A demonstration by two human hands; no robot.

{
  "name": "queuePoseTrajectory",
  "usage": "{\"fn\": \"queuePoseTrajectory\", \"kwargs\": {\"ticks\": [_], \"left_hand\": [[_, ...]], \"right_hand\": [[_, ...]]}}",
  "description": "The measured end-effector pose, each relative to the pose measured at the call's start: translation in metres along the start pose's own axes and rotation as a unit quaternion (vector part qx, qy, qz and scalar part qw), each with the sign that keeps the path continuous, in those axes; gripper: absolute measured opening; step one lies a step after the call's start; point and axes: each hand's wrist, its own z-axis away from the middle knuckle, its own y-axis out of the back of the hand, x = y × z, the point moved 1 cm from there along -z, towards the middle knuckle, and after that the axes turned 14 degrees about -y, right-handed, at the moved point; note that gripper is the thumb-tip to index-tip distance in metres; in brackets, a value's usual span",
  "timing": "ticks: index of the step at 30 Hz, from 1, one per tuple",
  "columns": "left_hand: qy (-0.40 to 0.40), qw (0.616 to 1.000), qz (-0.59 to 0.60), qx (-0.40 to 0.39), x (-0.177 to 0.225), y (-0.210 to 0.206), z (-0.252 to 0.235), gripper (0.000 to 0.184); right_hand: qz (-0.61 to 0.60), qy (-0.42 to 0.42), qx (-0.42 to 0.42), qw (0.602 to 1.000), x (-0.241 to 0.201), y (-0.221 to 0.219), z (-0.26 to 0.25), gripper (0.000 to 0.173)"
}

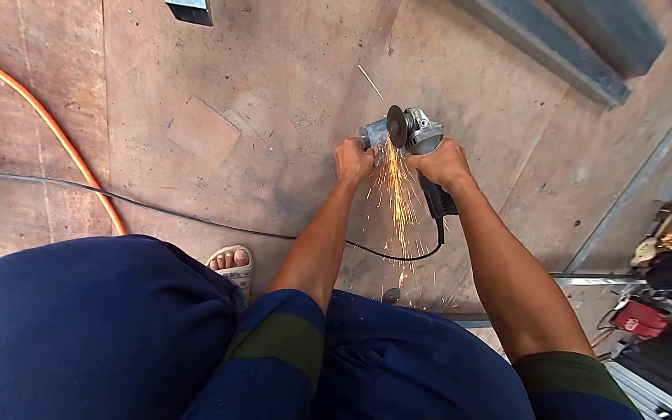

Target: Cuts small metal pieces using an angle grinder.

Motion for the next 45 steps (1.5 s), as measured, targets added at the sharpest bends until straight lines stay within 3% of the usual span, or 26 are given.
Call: {"fn": "queuePoseTrajectory", "kwargs": {"ticks": [45], "left_hand": [[-0.003,1.000,0.004,-0.003,-0.0017,-0.0022,-0.0009,0.028]], "right_hand": [[0.014,-0.004,-0.001,1.000,-0.0045,0.0047,-0.0002,0.064]]}}
